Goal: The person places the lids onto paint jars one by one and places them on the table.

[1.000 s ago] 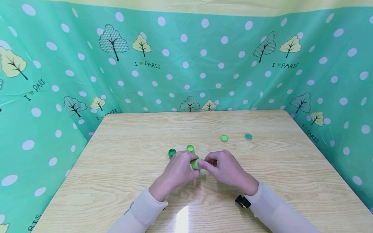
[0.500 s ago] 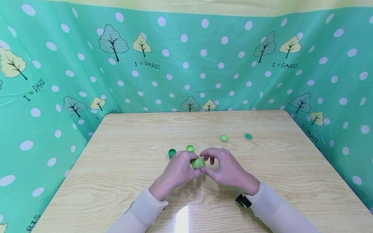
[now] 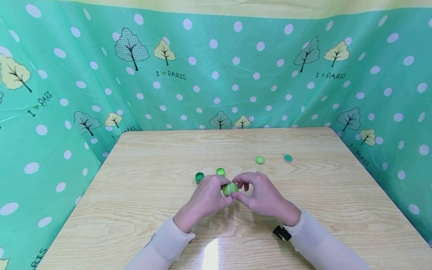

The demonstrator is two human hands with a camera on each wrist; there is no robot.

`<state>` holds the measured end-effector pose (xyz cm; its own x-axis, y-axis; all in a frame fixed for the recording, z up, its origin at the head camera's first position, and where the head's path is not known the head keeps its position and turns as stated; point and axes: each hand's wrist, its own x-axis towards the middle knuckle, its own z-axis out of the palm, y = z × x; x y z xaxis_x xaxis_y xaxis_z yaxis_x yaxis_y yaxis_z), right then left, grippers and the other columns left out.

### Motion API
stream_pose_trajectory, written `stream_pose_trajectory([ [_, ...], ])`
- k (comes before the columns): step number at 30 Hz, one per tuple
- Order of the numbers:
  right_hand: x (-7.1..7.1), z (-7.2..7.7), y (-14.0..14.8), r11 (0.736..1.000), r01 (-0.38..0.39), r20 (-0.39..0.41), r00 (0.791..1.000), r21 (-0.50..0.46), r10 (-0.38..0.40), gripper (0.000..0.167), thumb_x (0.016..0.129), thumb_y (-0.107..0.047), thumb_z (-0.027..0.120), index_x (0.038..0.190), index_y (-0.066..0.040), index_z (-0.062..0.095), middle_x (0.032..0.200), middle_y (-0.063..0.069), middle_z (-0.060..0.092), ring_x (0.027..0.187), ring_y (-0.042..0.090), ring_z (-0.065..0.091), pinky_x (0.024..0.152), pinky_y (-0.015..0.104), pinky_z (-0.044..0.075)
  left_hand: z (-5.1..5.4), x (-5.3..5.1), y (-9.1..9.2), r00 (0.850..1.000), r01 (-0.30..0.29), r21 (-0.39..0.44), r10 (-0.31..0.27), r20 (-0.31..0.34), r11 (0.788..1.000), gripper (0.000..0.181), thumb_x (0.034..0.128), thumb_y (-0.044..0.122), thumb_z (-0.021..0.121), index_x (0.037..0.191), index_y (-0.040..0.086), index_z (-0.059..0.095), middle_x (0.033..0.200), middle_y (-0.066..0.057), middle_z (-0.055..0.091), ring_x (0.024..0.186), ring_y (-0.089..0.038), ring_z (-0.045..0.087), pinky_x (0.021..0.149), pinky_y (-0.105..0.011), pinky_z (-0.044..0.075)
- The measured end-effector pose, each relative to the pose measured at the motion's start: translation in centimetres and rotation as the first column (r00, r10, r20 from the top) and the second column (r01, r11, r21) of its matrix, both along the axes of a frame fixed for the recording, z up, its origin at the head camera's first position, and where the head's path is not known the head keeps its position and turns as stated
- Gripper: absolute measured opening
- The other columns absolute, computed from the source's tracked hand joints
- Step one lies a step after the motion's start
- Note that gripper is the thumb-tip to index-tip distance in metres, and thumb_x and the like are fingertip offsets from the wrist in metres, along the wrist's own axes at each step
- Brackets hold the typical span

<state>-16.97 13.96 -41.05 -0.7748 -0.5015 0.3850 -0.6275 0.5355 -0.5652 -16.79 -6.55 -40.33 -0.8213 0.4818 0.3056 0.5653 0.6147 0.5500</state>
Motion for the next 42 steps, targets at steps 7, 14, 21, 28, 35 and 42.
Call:
stream_pose_trajectory([
  [7, 0.11, 0.07, -0.08, 0.999, 0.037, -0.016, 0.999, 0.021, -0.037, 0.021, 0.085, -0.029, 0.085, 0.102, -0.019, 0.076, 0.084, -0.017, 0.063, 0.075, 0.012, 0.058, 0.073, 0.036, 0.046, 0.08, 0.05, 0.03, 1.000, -0.013, -0.010, 0.013, -0.003, 1.000, 0.015, 0.0744, 0.007, 0.084, 0.079, 0.015, 0.072, 0.070, 0.004, 0.061, 0.062, -0.005, 0.046, 0.055, -0.019, 0.041],
  [14, 0.14, 0.12, -0.13, 0.998, 0.065, -0.003, 0.998, 0.018, -0.065, 0.021, 0.087, -0.033, 0.082, 0.097, -0.016, 0.077, 0.081, -0.017, 0.063, 0.074, 0.011, 0.058, 0.071, 0.035, 0.048, 0.10, 0.09, 0.03, 1.000, -0.011, -0.010, 0.011, 0.002, 1.000, 0.014, 0.0751, 0.006, 0.083, 0.080, 0.015, 0.073, 0.070, 0.006, 0.062, 0.060, -0.004, 0.045, 0.053, -0.018, 0.039],
  [21, 0.12, 0.04, -0.13, 0.997, 0.075, 0.018, 0.997, 0.000, -0.075, 0.017, 0.090, -0.033, 0.080, 0.091, -0.017, 0.076, 0.076, -0.016, 0.060, 0.069, 0.010, 0.056, 0.064, 0.027, 0.047, 0.13, 0.07, 0.00, 1.000, -0.006, -0.006, 0.006, 0.003, 1.000, 0.013, 0.0757, 0.006, 0.082, 0.078, 0.015, 0.072, 0.069, 0.006, 0.061, 0.058, -0.002, 0.044, 0.052, -0.018, 0.039],
  [28, 0.05, -0.03, -0.24, 0.996, 0.087, 0.034, 0.996, -0.005, -0.087, 0.017, 0.090, -0.035, 0.079, 0.082, -0.021, 0.073, 0.068, -0.017, 0.056, 0.060, 0.005, 0.049, 0.055, 0.024, 0.043, 0.14, 0.06, 0.04, 1.000, -0.006, -0.017, 0.006, -0.005, 1.000, 0.020, 0.0744, 0.006, 0.082, 0.071, 0.017, 0.066, 0.063, 0.009, 0.050, 0.057, -0.002, 0.038, 0.052, -0.018, 0.035],
  [35, 0.27, 0.34, -0.23, 0.995, 0.103, 0.060, 0.993, 0.008, -0.103, 0.023, 0.088, -0.039, 0.080, 0.094, -0.018, 0.074, 0.076, -0.011, 0.062, 0.066, 0.010, 0.053, 0.060, 0.026, 0.046, 0.19, 0.15, 0.00, 1.000, -0.011, -0.018, 0.011, -0.003, 1.000, 0.014, 0.0747, 0.006, 0.083, 0.079, 0.014, 0.072, 0.068, 0.007, 0.057, 0.058, -0.003, 0.042, 0.052, -0.018, 0.037],
  [42, 0.18, 0.45, 0.03, 1.000, 0.005, 0.014, 1.000, -0.020, -0.005, 0.030, 0.083, -0.025, 0.085, 0.109, -0.016, 0.073, 0.095, -0.009, 0.070, 0.078, 0.018, 0.061, 0.072, 0.040, 0.050, 0.24, 0.21, -0.02, 1.000, -0.012, -0.010, 0.012, 0.011, 1.000, 0.015, 0.0757, 0.010, 0.086, 0.087, 0.011, 0.077, 0.072, 0.007, 0.062, 0.061, -0.004, 0.048, 0.055, -0.019, 0.043],
])
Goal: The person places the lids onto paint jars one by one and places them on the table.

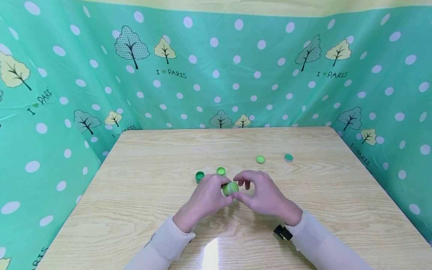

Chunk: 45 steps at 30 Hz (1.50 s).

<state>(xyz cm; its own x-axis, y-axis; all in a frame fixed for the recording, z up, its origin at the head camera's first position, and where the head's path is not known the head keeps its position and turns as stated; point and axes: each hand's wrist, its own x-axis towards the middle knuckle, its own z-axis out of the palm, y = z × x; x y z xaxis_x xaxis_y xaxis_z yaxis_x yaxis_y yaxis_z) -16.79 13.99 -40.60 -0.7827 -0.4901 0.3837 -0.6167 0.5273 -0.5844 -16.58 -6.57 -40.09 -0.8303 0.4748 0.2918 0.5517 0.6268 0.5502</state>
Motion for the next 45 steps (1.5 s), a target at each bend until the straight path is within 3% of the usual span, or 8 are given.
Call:
stream_pose_trajectory([
  [4, 0.00, -0.04, 0.04, 1.000, -0.031, -0.016, 0.999, 0.001, 0.031, 0.029, 0.083, -0.020, 0.085, 0.109, -0.017, 0.073, 0.099, -0.014, 0.070, 0.079, 0.017, 0.061, 0.075, 0.043, 0.048, -0.05, -0.05, 0.02, 1.000, -0.001, -0.003, 0.001, -0.007, 1.000, 0.015, 0.0756, 0.011, 0.087, 0.087, 0.011, 0.077, 0.072, 0.007, 0.062, 0.061, -0.004, 0.048, 0.055, -0.019, 0.043],
  [14, 0.01, -0.30, -0.02, 1.000, -0.013, -0.020, 1.000, 0.015, 0.013, 0.024, 0.084, -0.022, 0.085, 0.105, -0.019, 0.074, 0.092, -0.015, 0.068, 0.079, 0.014, 0.060, 0.075, 0.045, 0.048, -0.22, -0.15, 0.09, 1.000, 0.002, -0.001, -0.002, -0.016, 1.000, 0.014, 0.0764, 0.011, 0.087, 0.080, 0.014, 0.074, 0.068, 0.006, 0.061, 0.059, -0.003, 0.046, 0.054, -0.018, 0.041],
  [24, -0.04, -0.39, -0.07, 0.999, 0.022, -0.029, 0.999, 0.040, -0.021, 0.017, 0.086, -0.028, 0.084, 0.098, -0.021, 0.074, 0.084, -0.018, 0.061, 0.075, 0.012, 0.057, 0.073, 0.033, 0.043, -0.10, -0.09, 0.13, 1.000, 0.000, -0.009, 0.000, -0.016, 1.000, 0.013, 0.0754, 0.008, 0.085, 0.084, 0.012, 0.076, 0.071, 0.006, 0.062, 0.061, -0.004, 0.047, 0.055, -0.019, 0.042],
  [45, 0.00, -0.40, -0.20, 0.996, 0.075, 0.026, 0.997, 0.048, -0.077, 0.017, 0.090, -0.034, 0.079, 0.093, -0.018, 0.073, 0.079, -0.016, 0.062, 0.074, 0.010, 0.057, 0.071, 0.030, 0.046, -0.11, -0.13, 0.09, 1.000, 0.005, -0.002, -0.005, -0.026, 1.000, 0.018, 0.0741, 0.005, 0.082, 0.073, 0.016, 0.067, 0.065, 0.008, 0.055, 0.057, -0.002, 0.042, 0.051, -0.018, 0.037],
])
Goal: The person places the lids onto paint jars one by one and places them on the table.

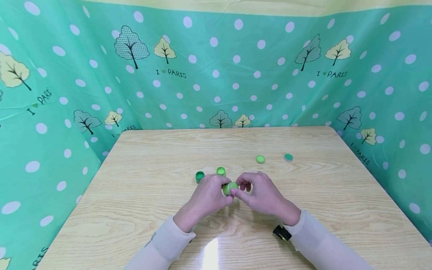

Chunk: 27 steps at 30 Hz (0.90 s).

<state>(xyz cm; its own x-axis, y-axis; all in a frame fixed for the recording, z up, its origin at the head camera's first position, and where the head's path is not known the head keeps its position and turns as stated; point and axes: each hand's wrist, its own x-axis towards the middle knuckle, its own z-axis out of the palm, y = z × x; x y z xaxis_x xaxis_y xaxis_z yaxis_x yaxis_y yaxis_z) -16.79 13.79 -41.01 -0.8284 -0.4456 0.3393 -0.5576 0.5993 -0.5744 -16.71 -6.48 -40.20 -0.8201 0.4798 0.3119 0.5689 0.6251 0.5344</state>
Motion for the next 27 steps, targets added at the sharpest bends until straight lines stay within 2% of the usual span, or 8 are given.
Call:
stream_pose_trajectory([
  [7, 0.02, 0.13, 0.06, 1.000, -0.001, 0.007, 1.000, -0.018, 0.002, 0.025, 0.087, -0.035, 0.082, 0.101, -0.016, 0.074, 0.083, -0.011, 0.064, 0.075, 0.013, 0.058, 0.068, 0.029, 0.046, 0.03, 0.00, -0.03, 1.000, -0.008, -0.005, 0.008, 0.012, 1.000, 0.015, 0.0741, 0.006, 0.083, 0.078, 0.015, 0.071, 0.068, 0.007, 0.060, 0.059, -0.003, 0.044, 0.052, -0.018, 0.039],
  [12, -0.10, 0.16, 0.16, 0.997, -0.061, -0.030, 0.998, -0.051, 0.059, 0.032, 0.084, -0.029, 0.086, 0.109, -0.015, 0.073, 0.091, -0.011, 0.068, 0.077, 0.014, 0.059, 0.071, 0.039, 0.048, 0.08, 0.04, -0.03, 1.000, -0.011, -0.006, 0.011, 0.013, 1.000, 0.016, 0.0739, 0.007, 0.085, 0.086, 0.011, 0.075, 0.073, 0.005, 0.063, 0.061, -0.005, 0.049, 0.055, -0.019, 0.044],
  [16, -0.13, 0.19, 0.14, 0.993, -0.105, -0.055, 0.993, -0.058, 0.101, 0.031, 0.083, -0.023, 0.086, 0.110, -0.014, 0.073, 0.096, -0.013, 0.070, 0.079, 0.014, 0.061, 0.075, 0.045, 0.049, 0.02, 0.03, -0.03, 1.000, -0.007, -0.006, 0.007, 0.002, 1.000, 0.016, 0.0743, 0.008, 0.087, 0.084, 0.011, 0.075, 0.071, 0.005, 0.062, 0.061, -0.005, 0.048, 0.055, -0.019, 0.043],
  [27, -0.14, -0.05, 0.02, 0.994, -0.098, -0.053, 0.994, -0.054, 0.095, 0.024, 0.085, -0.021, 0.085, 0.106, -0.017, 0.074, 0.092, -0.015, 0.069, 0.079, 0.014, 0.061, 0.074, 0.044, 0.049, -0.01, 0.02, -0.02, 1.000, 0.003, -0.001, -0.003, -0.008, 1.000, 0.016, 0.0742, 0.006, 0.085, 0.077, 0.014, 0.071, 0.068, 0.003, 0.061, 0.060, -0.004, 0.045, 0.054, -0.018, 0.040],
])
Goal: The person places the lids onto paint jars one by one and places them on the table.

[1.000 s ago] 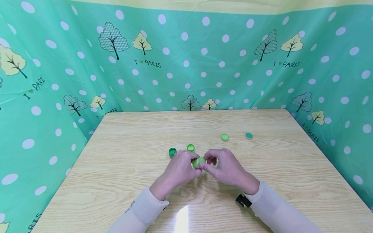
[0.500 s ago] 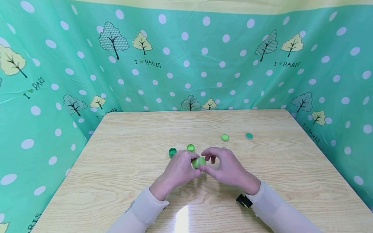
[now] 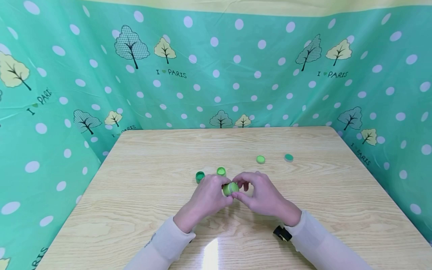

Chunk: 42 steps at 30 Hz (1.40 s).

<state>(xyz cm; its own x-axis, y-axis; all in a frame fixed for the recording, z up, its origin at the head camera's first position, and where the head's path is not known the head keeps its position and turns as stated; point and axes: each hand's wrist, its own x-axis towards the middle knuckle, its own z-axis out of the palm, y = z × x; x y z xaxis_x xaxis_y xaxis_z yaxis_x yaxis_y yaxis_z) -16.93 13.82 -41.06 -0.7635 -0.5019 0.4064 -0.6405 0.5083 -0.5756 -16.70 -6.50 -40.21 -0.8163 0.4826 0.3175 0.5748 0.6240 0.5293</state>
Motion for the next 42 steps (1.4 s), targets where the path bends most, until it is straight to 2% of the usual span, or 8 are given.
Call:
stream_pose_trajectory([
  [4, -0.01, -0.04, 0.00, 1.000, -0.008, -0.011, 1.000, -0.008, 0.008, 0.022, 0.085, -0.020, 0.084, 0.104, -0.015, 0.074, 0.091, -0.013, 0.070, 0.077, 0.015, 0.062, 0.073, 0.041, 0.049, 0.02, -0.02, 0.00, 1.000, 0.002, 0.006, -0.002, 0.003, 1.000, 0.016, 0.0740, 0.004, 0.084, 0.077, 0.013, 0.071, 0.067, 0.005, 0.059, 0.059, -0.004, 0.044, 0.053, -0.018, 0.039],
  [12, 0.03, -0.12, -0.08, 1.000, -0.005, -0.040, 0.999, -0.011, 0.005, 0.019, 0.086, -0.020, 0.083, 0.102, -0.014, 0.074, 0.087, -0.015, 0.068, 0.073, 0.009, 0.061, 0.071, 0.029, 0.047, 0.01, 0.02, 0.02, 1.000, 0.003, 0.003, -0.003, -0.005, 1.000, 0.016, 0.0750, 0.005, 0.084, 0.075, 0.013, 0.070, 0.066, 0.005, 0.059, 0.059, -0.003, 0.043, 0.053, -0.018, 0.038],
  [23, 0.15, 0.08, -0.28, 1.000, -0.004, -0.035, 0.999, -0.029, 0.003, 0.017, 0.086, -0.018, 0.083, 0.100, -0.013, 0.074, 0.083, -0.014, 0.066, 0.072, 0.009, 0.060, 0.065, 0.034, 0.051, 0.07, 0.02, 0.07, 1.000, -0.004, 0.004, 0.004, 0.007, 1.000, 0.015, 0.0748, 0.004, 0.083, 0.077, 0.013, 0.072, 0.069, 0.005, 0.062, 0.060, -0.004, 0.046, 0.053, -0.018, 0.041],
  [30, 0.11, 0.12, -0.20, 0.999, -0.005, 0.008, 1.000, -0.037, 0.005, 0.019, 0.086, -0.019, 0.083, 0.102, -0.013, 0.075, 0.085, -0.012, 0.067, 0.073, 0.020, 0.064, 0.064, 0.038, 0.053, 0.04, 0.04, 0.09, 1.000, -0.010, -0.012, 0.010, 0.000, 1.000, 0.015, 0.0742, 0.006, 0.085, 0.081, 0.013, 0.073, 0.071, 0.006, 0.061, 0.062, -0.005, 0.048, 0.056, -0.019, 0.043],
  [35, 0.17, 0.14, -0.18, 1.000, 0.027, 0.022, 0.999, -0.014, -0.026, 0.026, 0.084, -0.024, 0.085, 0.105, -0.013, 0.075, 0.086, -0.011, 0.067, 0.074, 0.018, 0.062, 0.066, 0.040, 0.052, 0.00, 0.09, 0.07, 1.000, -0.009, 0.000, 0.009, 0.020, 1.000, 0.016, 0.0750, 0.005, 0.085, 0.086, 0.011, 0.076, 0.074, 0.006, 0.062, 0.064, -0.006, 0.050, 0.057, -0.019, 0.044],
  [42, 0.21, 0.01, -0.11, 0.998, 0.067, 0.003, 0.998, 0.009, -0.067, 0.034, 0.085, -0.035, 0.083, 0.109, -0.012, 0.074, 0.088, -0.010, 0.068, 0.078, 0.015, 0.060, 0.072, 0.044, 0.050, -0.02, -0.05, -0.12, 1.000, -0.015, 0.018, 0.015, 0.022, 1.000, 0.020, 0.0774, 0.008, 0.085, 0.096, 0.007, 0.079, 0.085, 0.002, 0.071, 0.068, -0.008, 0.054, 0.060, -0.020, 0.048],
])
